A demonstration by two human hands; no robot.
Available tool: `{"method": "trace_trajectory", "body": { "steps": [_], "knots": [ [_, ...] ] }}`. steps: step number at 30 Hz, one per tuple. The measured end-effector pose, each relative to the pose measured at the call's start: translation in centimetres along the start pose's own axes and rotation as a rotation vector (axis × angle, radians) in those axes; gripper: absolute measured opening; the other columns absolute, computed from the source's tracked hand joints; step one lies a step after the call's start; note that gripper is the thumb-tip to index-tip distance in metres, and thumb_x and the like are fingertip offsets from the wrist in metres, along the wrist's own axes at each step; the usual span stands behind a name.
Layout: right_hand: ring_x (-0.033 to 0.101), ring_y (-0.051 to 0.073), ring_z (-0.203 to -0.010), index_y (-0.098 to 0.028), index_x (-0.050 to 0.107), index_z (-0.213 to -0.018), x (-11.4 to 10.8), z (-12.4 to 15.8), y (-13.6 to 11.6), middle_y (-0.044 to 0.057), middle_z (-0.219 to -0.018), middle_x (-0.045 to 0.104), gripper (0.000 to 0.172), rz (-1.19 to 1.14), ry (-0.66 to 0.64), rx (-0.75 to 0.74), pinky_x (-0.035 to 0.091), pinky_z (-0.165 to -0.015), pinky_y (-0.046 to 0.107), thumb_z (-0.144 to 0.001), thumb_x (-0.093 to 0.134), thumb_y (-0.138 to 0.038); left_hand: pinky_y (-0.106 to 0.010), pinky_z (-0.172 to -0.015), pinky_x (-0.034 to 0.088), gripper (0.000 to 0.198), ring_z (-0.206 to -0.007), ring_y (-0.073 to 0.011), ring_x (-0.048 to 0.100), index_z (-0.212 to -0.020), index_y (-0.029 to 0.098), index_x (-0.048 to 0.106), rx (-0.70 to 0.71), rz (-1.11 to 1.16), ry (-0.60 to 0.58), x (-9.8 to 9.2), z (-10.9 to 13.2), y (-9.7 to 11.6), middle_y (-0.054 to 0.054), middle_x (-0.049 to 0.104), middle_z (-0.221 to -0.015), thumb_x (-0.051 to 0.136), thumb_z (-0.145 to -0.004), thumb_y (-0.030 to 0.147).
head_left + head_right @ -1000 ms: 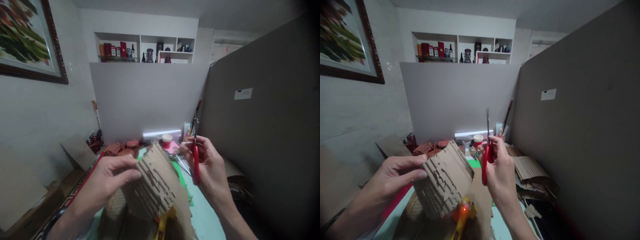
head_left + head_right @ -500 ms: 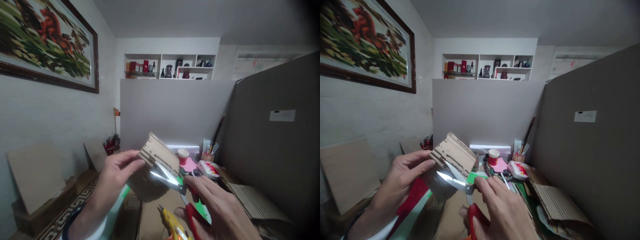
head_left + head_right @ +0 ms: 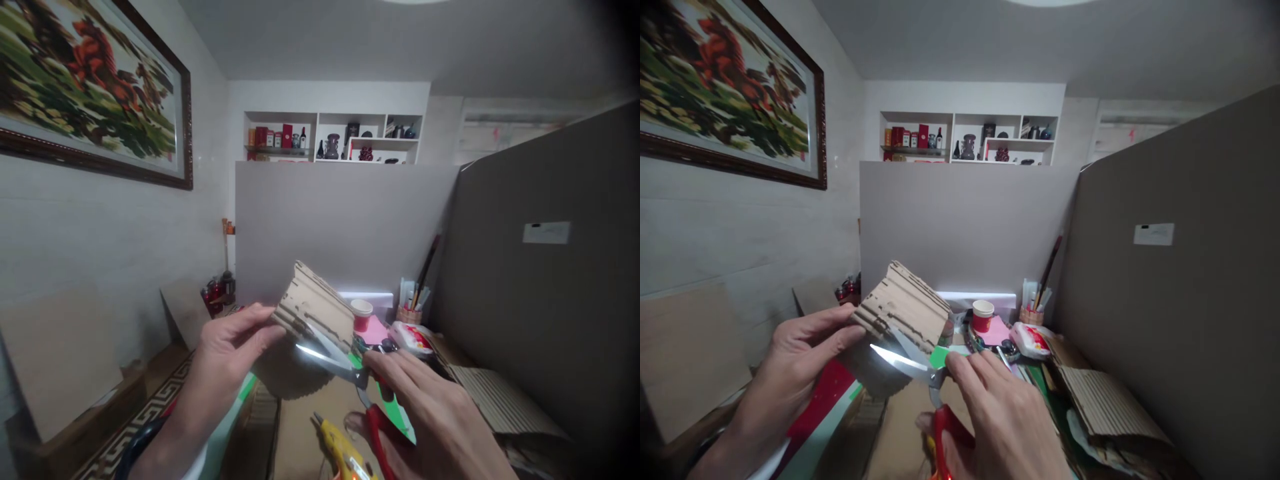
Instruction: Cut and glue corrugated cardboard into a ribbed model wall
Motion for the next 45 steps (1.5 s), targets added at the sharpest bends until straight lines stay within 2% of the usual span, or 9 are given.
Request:
{"method": "trace_trajectory", "body": {
  "steps": [7,14,18,21,25,29,36,42,45],
  "knots": [
    [0.065,0.023,-0.078,-0.019,0.059,-0.11,0.2,0.2,0.3,0.008,-0.089,0.067,0.024,0.023,-0.025,0.009,0.053,-0.06,0.031,-0.086,0.056,-0.022,-0.012,-0.079,0.048,0.031,-0.083,-0.0066,0.068,-0.098,0.049,0.078,0.025,-0.007,0.035,-0.4,0.2,0.1,0.015,0.079,-0.088,0.074,-0.085,0.02],
    [0.065,0.024,-0.08,-0.019,0.054,-0.106,0.6,0.1,0.0,0.008,-0.091,0.065,0.021,-0.002,-0.102,0.04,0.054,-0.06,0.034,-0.085,0.053,-0.02,-0.022,-0.084,0.05,0.029,-0.09,-0.0157,0.069,-0.106,0.039,0.079,-0.022,-0.08,-0.055,0.8,0.3,0.9,0.005,0.08,-0.092,0.073,-0.085,0.021],
    [0.066,0.021,-0.073,-0.02,0.05,-0.107,0.3,0.2,-0.1,0.007,-0.087,0.066,0.022,-0.03,0.008,0.027,0.055,-0.058,0.031,-0.086,0.053,-0.021,-0.023,-0.08,0.053,0.032,-0.085,-0.0163,0.071,-0.109,0.04,0.077,0.018,-0.086,-0.09,1.3,0.3,1.3,0.005,0.081,-0.099,0.072,-0.084,0.02],
    [0.067,0.02,-0.069,-0.017,0.045,-0.117,0.5,0.4,0.0,0.007,-0.085,0.068,0.034,-0.057,0.082,0.037,0.053,-0.055,0.028,-0.083,0.054,-0.02,-0.021,-0.075,0.055,0.038,-0.081,-0.0151,0.073,-0.108,0.042,0.077,0.052,-0.107,-0.086,1.6,0.4,1.7,0.007,0.082,-0.103,0.07,-0.083,0.014],
    [0.066,0.021,-0.069,-0.014,0.039,-0.124,0.6,0.4,-0.2,0.008,-0.084,0.068,0.046,-0.027,0.132,0.029,0.05,-0.051,0.028,-0.082,0.056,-0.02,-0.021,-0.084,0.055,0.041,-0.093,-0.0164,0.074,-0.105,0.044,0.077,0.075,-0.116,-0.144,2.2,0.5,2.1,0.009,0.081,-0.108,0.07,-0.082,0.012],
    [0.066,0.022,-0.071,-0.021,0.043,-0.104,0.5,0.0,-0.5,0.005,-0.081,0.065,0.032,-0.069,0.072,0.065,0.049,-0.052,0.028,-0.078,0.061,-0.018,-0.024,-0.087,0.055,0.037,-0.097,-0.018,0.073,-0.104,0.044,0.078,0.056,-0.099,-0.192,2.4,0.5,2.1,0.008,0.081,-0.106,0.07,-0.084,0.014],
    [0.063,0.021,-0.063,-0.021,0.043,-0.103,1.2,0.2,-0.8,0.003,-0.078,0.064,0.034,-0.102,-0.076,0.123,0.051,-0.054,0.031,-0.084,0.067,-0.036,-0.023,-0.08,0.052,0.032,-0.088,-0.0162,0.07,-0.103,0.038,0.08,-0.02,-0.143,-0.33,3.3,1.0,1.3,0.004,0.08,-0.097,0.065,-0.088,0.014],
    [0.045,0.013,-0.054,-0.025,0.043,-0.096,2.4,0.3,-0.2,-0.007,-0.062,0.055,0.031,-0.559,-0.282,0.319,0.036,-0.047,0.024,-0.087,0.065,-0.045,-0.025,-0.083,0.05,0.03,-0.089,-0.0175,0.069,-0.106,0.034,0.08,-0.073,-0.119,-0.411,3.7,1.0,0.7,0.002,0.08,-0.102,0.065,-0.089,0.015],
    [0.04,0.01,-0.051,-0.025,0.044,-0.09,2.9,0.3,1.0,-0.008,-0.059,0.05,0.032,-0.842,-0.255,0.422,0.033,-0.045,0.022,-0.092,0.056,-0.054,-0.024,-0.084,0.05,0.029,-0.092,-0.0172,0.07,-0.106,0.036,0.08,-0.126,-0.031,-0.392,3.4,0.8,0.1,0.003,0.081,-0.102,0.068,-0.087,0.017]
  ]
}}
Point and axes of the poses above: each hand's wrist, its own z-axis away from the middle knuckle, its own x-axis out of the palm, y = z × x, the point moved 6 cm from there along -z, towards the middle knuckle
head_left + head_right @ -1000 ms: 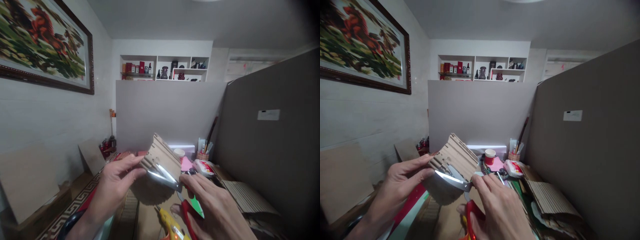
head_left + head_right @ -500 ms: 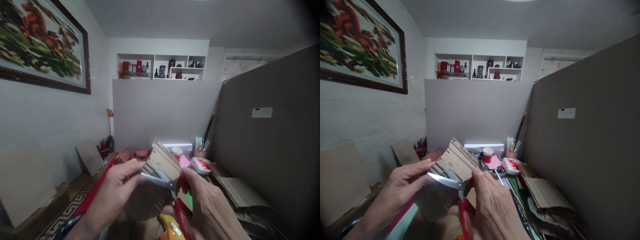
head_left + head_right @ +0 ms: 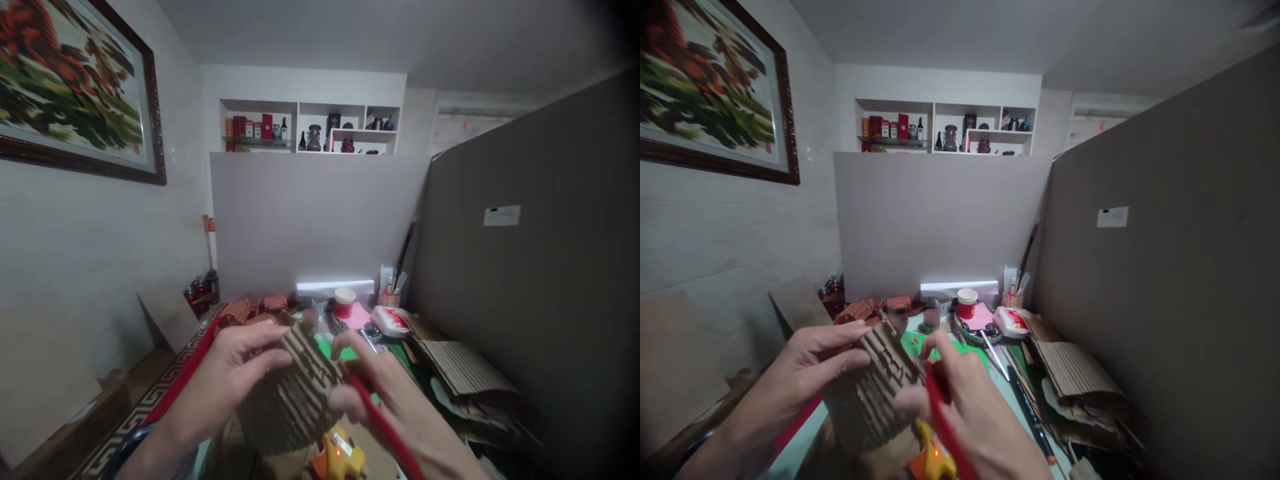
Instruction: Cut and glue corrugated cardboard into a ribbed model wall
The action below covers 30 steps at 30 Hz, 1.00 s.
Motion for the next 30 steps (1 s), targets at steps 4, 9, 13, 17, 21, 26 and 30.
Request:
{"method": "trace_trajectory", "body": {
  "steps": [4,9,13,17,21,26,30],
  "knots": [
    [0.034,0.007,-0.041,-0.024,0.043,-0.09,-1.4,-0.4,2.0,-0.009,-0.056,0.047,0.034,-0.202,0.127,0.082,0.029,-0.04,0.021,-0.097,0.044,-0.058,-0.022,-0.081,0.051,0.027,-0.09,-0.0168,0.071,-0.106,0.037,0.079,-0.04,0.049,-0.009,-0.1,0.2,-0.4,0.004,0.082,-0.098,0.071,-0.086,0.021],
    [0.052,0.012,-0.061,-0.023,0.05,-0.096,-2.4,-0.2,0.6,-0.006,-0.069,0.055,0.022,0.097,0.335,-0.026,0.043,-0.056,0.024,-0.086,0.067,-0.033,-0.027,-0.084,0.051,0.027,-0.094,-0.0203,0.071,-0.109,0.034,0.079,-0.028,-0.047,0.008,0.6,0.2,-0.4,0.001,0.081,-0.102,0.069,-0.087,0.023],
    [0.064,0.014,-0.072,-0.027,0.05,-0.113,-1.5,0.3,-1.1,-0.003,-0.083,0.064,0.032,-0.045,0.42,-0.203,0.053,-0.064,0.025,-0.085,0.065,-0.021,-0.026,-0.081,0.052,0.025,-0.094,-0.0215,0.071,-0.107,0.035,0.08,-0.003,-0.148,-0.02,1.6,0.1,-0.2,0.001,0.081,-0.103,0.069,-0.088,0.024],
    [0.065,0.012,-0.076,-0.03,0.049,-0.117,-0.7,0.4,-1.7,-0.003,-0.091,0.064,0.039,-0.112,0.444,-0.286,0.054,-0.066,0.023,-0.084,0.065,-0.017,-0.024,-0.082,0.052,0.026,-0.094,-0.0201,0.072,-0.106,0.039,0.079,0.036,-0.122,-0.055,2.6,0.3,0.0,0.005,0.082,-0.101,0.07,-0.086,0.025],
    [0.06,0.011,-0.071,-0.028,0.051,-0.113,-0.6,0.2,-1.7,-0.005,-0.082,0.06,0.037,-0.163,0.453,-0.263,0.052,-0.065,0.023,-0.083,0.068,-0.016,-0.021,-0.084,0.051,0.032,-0.095,-0.0163,0.071,-0.11,0.044,0.076,0.054,-0.067,-0.073,3.3,0.3,0.0,0.009,0.081,-0.105,0.071,-0.087,0.023],
    [0.06,0.012,-0.069,-0.025,0.05,-0.11,-0.8,-0.1,-1.4,-0.003,-0.08,0.06,0.026,-0.221,0.449,-0.229,0.05,-0.06,0.022,-0.087,0.062,-0.021,-0.02,-0.082,0.051,0.032,-0.088,-0.0145,0.071,-0.106,0.046,0.077,0.077,-0.016,-0.118,3.9,0.2,0.5,0.01,0.081,-0.102,0.068,-0.089,0.021],
    [0.059,0.012,-0.072,-0.026,0.051,-0.111,-0.6,0.4,-1.4,-0.003,-0.084,0.06,0.031,-0.082,0.473,-0.264,0.05,-0.065,0.023,-0.084,0.059,-0.012,-0.02,-0.08,0.05,0.032,-0.086,-0.015,0.071,-0.104,0.044,0.079,0.052,-0.042,-0.101,3.7,0.3,0.4,0.008,0.081,-0.095,0.071,-0.086,0.019]
  ]
}}
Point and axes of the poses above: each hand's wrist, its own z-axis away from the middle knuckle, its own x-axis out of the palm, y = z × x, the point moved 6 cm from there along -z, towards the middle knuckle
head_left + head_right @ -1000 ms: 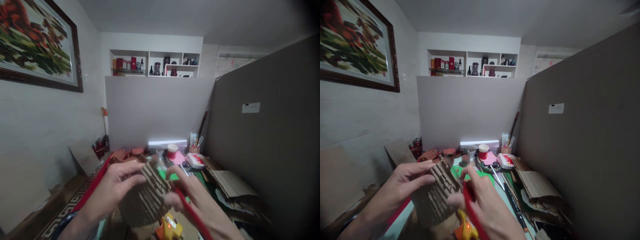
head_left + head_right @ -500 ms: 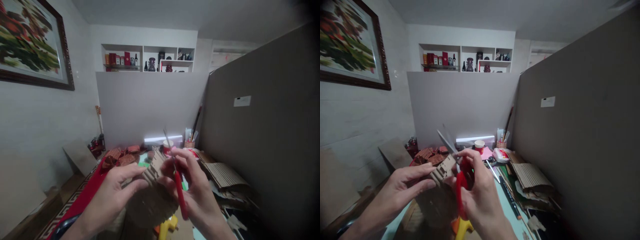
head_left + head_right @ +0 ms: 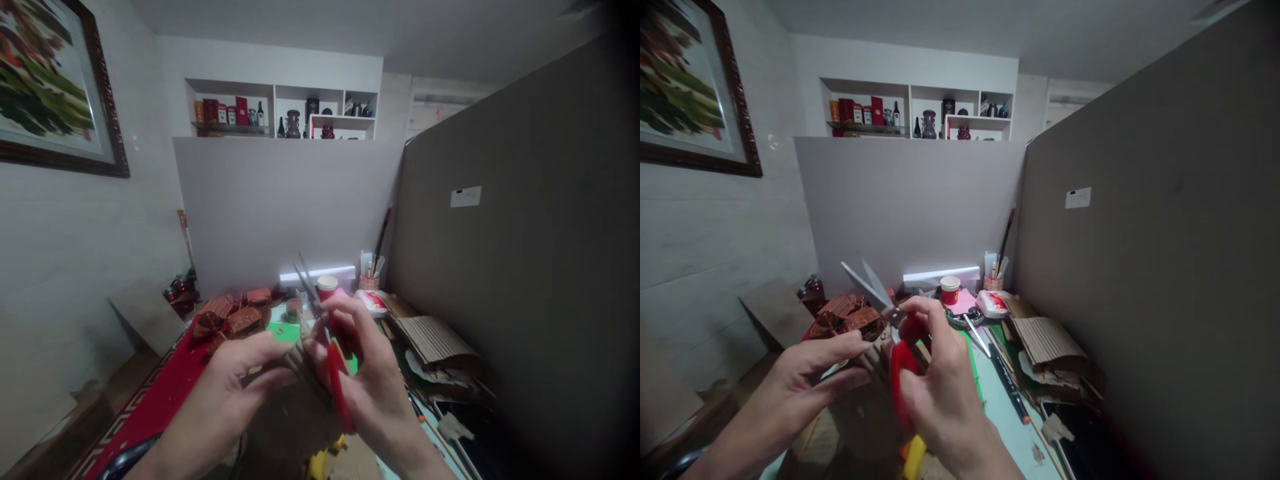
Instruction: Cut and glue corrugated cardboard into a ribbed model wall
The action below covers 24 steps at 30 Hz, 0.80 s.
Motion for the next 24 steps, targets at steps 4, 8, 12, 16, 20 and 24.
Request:
{"method": "trace_trajectory", "body": {
  "steps": [4,8,12,16,20,24],
  "knots": [
    [0.059,0.012,-0.076,-0.027,0.05,-0.11,0.0,0.1,0.2,-0.003,-0.087,0.06,0.031,-0.118,0.006,0.062,0.051,-0.068,0.023,-0.084,0.061,-0.015,-0.021,-0.081,0.05,0.029,-0.088,-0.0167,0.07,-0.105,0.042,0.079,-0.02,0.023,-0.043,-0.1,0.1,-0.3,0.006,0.08,-0.093,0.069,-0.087,0.02],
    [0.058,0.009,-0.071,-0.024,0.051,-0.103,0.2,-0.2,0.7,-0.005,-0.082,0.06,0.037,-0.41,-0.038,0.291,0.049,-0.066,0.019,-0.077,0.076,-0.019,-0.022,-0.08,0.048,0.025,-0.085,-0.0167,0.067,-0.102,0.036,0.081,-0.096,0.119,-0.107,0.0,0.1,-0.9,0.004,0.077,-0.088,0.069,-0.087,0.021],
    [0.052,0.007,-0.067,-0.023,0.054,-0.102,-0.1,-0.3,0.9,-0.007,-0.08,0.057,0.04,-0.552,-0.082,0.345,0.044,-0.062,0.016,-0.073,0.082,-0.025,-0.022,-0.081,0.048,0.024,-0.085,-0.0163,0.066,-0.105,0.035,0.081,-0.128,0.213,-0.164,0.1,0.1,-1.1,0.004,0.077,-0.088,0.07,-0.087,0.024],
    [0.053,0.007,-0.066,-0.025,0.057,-0.105,-2.1,-0.7,2.1,-0.007,-0.079,0.061,0.038,-0.373,0.08,0.313,0.044,-0.062,0.016,-0.077,0.081,-0.033,-0.025,-0.091,0.049,0.029,-0.093,-0.0181,0.069,-0.109,0.038,0.078,-0.131,0.276,-0.152,-0.2,0.1,-0.8,0.004,0.081,-0.102,0.072,-0.085,0.023],
    [0.062,0.012,-0.076,-0.026,0.056,-0.103,-3.8,-1.2,3.0,-0.005,-0.083,0.065,0.04,-0.219,0.219,0.284,0.049,-0.071,0.022,-0.073,0.082,-0.032,-0.026,-0.085,0.053,0.026,-0.089,-0.0199,0.071,-0.104,0.039,0.08,-0.119,0.227,-0.06,-0.8,0.1,-0.9,0.003,0.082,-0.099,0.076,-0.082,0.024],
    [0.066,0.016,-0.083,-0.027,0.057,-0.106,-4.6,-1.4,3.0,-0.002,-0.091,0.067,0.032,-0.007,0.196,0.24,0.051,-0.078,0.029,-0.08,0.075,-0.029,-0.023,-0.073,0.052,0.02,-0.082,-0.0179,0.07,-0.098,0.036,0.083,-0.133,0.199,0.064,-1.8,0.3,-1.3,0.002,0.082,-0.088,0.076,-0.081,0.026]
  ]
}}
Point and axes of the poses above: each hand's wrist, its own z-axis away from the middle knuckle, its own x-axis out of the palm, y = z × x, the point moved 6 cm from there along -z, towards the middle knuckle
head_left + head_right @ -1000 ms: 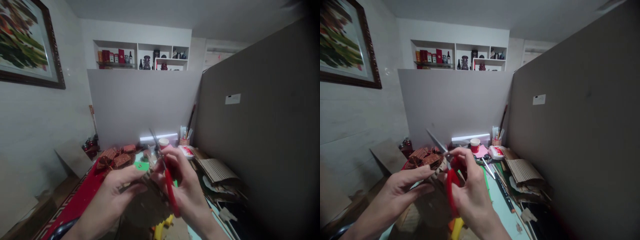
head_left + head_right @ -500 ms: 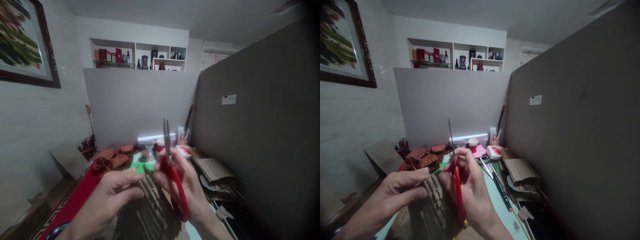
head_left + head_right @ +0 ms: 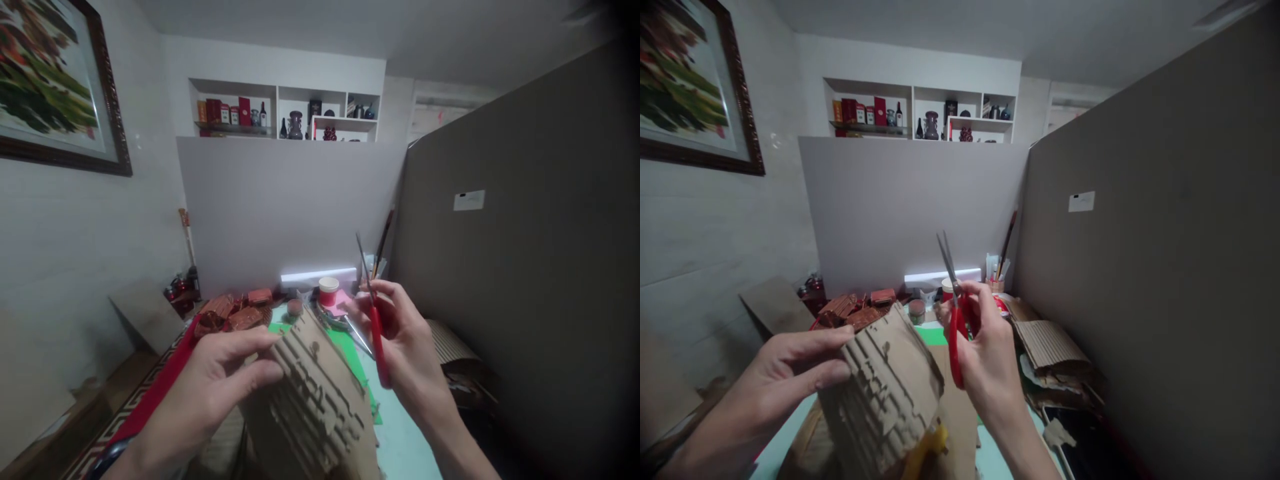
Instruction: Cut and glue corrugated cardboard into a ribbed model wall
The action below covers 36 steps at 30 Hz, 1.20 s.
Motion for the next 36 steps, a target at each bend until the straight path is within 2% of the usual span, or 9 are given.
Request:
{"method": "trace_trajectory", "body": {
  "steps": [4,6,8,12,15,21,28,32,36],
  "knots": [
    [0.06,0.014,-0.067,-0.027,0.056,-0.109,0.2,0.6,-2.0,-0.003,-0.081,0.063,0.024,0.349,-0.162,-0.208,0.048,-0.062,0.026,-0.088,0.065,-0.031,-0.02,-0.071,0.05,0.012,-0.079,-0.0152,0.067,-0.092,0.029,0.083,-0.015,0.048,0.097,-1.2,0.3,0.4,0.001,0.078,-0.082,0.074,-0.083,0.029],
    [0.061,0.015,-0.069,-0.026,0.055,-0.109,0.7,1.2,-3.2,-0.001,-0.085,0.063,0.024,0.491,-0.253,-0.35,0.05,-0.062,0.026,-0.088,0.066,-0.032,-0.022,-0.075,0.051,0.013,-0.081,-0.0159,0.066,-0.094,0.027,0.082,-0.027,0.07,0.155,-2.1,0.5,0.5,0.001,0.076,-0.085,0.073,-0.084,0.03],
    [0.064,0.018,-0.08,-0.026,0.055,-0.112,1.3,1.9,-4.3,0.002,-0.092,0.063,0.028,0.593,-0.329,-0.505,0.053,-0.067,0.027,-0.086,0.067,-0.03,-0.025,-0.078,0.051,0.015,-0.085,-0.0168,0.066,-0.098,0.028,0.081,-0.01,0.075,0.215,-3.2,0.6,0.6,0.001,0.076,-0.089,0.073,-0.085,0.031],
    [0.066,0.019,-0.073,-0.024,0.055,-0.119,2.1,3.0,-5.3,0.004,-0.084,0.065,0.036,0.682,-0.375,-0.775,0.052,-0.054,0.025,-0.084,0.06,-0.018,-0.024,-0.079,0.051,0.017,-0.087,-0.0154,0.068,-0.102,0.034,0.079,0.076,0.064,0.322,-5.1,0.8,0.8,0.004,0.077,-0.093,0.074,-0.086,0.032],
    [0.068,0.02,-0.067,-0.019,0.058,-0.115,2.4,3.4,-5.2,0.007,-0.083,0.069,0.032,0.736,-0.372,-0.881,0.053,-0.05,0.026,-0.084,0.054,-0.015,-0.024,-0.082,0.051,0.018,-0.088,-0.0153,0.068,-0.103,0.036,0.079,0.1,0.048,0.357,-5.7,0.9,0.9,0.005,0.076,-0.091,0.073,-0.087,0.033],
    [0.068,0.02,-0.066,-0.017,0.06,-0.115,2.3,3.3,-4.7,0.008,-0.083,0.07,0.031,0.803,-0.352,-0.874,0.056,-0.051,0.027,-0.084,0.054,-0.014,-0.018,-0.08,0.049,0.018,-0.084,-0.012,0.065,-0.101,0.04,0.079,0.176,-0.023,0.391,-5.6,1.3,1.4,0.008,0.073,-0.085,0.074,-0.086,0.033],
    [0.069,0.021,-0.069,-0.017,0.063,-0.113,2.5,3.5,-5.0,0.007,-0.083,0.069,0.032,0.807,-0.328,-0.834,0.057,-0.053,0.029,-0.083,0.053,-0.012,-0.018,-0.079,0.049,0.018,-0.082,-0.0121,0.063,-0.097,0.04,0.081,0.196,-0.045,0.411,-5.5,1.5,1.8,0.007,0.07,-0.081,0.074,-0.084,0.029],
    [0.07,0.019,-0.067,-0.024,0.058,-0.118,2.4,3.6,-5.1,0.005,-0.088,0.072,0.036,0.602,-0.414,-0.715,0.054,-0.051,0.026,-0.083,0.059,-0.015,-0.022,-0.078,0.049,0.008,-0.082,-0.0154,0.062,-0.085,0.029,0.08,0.117,-0.064,0.334,-4.6,1.1,1.7,0.002,0.069,-0.082,0.072,-0.085,0.029],
    [0.07,0.018,-0.071,-0.031,0.054,-0.121,1.8,3.3,-5.0,0.002,-0.092,0.071,0.04,0.341,-0.29,-0.532,0.056,-0.056,0.025,-0.086,0.062,-0.014,-0.025,-0.075,0.051,0.01,-0.083,-0.0184,0.065,-0.086,0.025,0.079,0.035,0.008,0.251,-2.9,0.7,1.1,-0.001,0.074,-0.086,0.072,-0.085,0.032]
  ]
}}
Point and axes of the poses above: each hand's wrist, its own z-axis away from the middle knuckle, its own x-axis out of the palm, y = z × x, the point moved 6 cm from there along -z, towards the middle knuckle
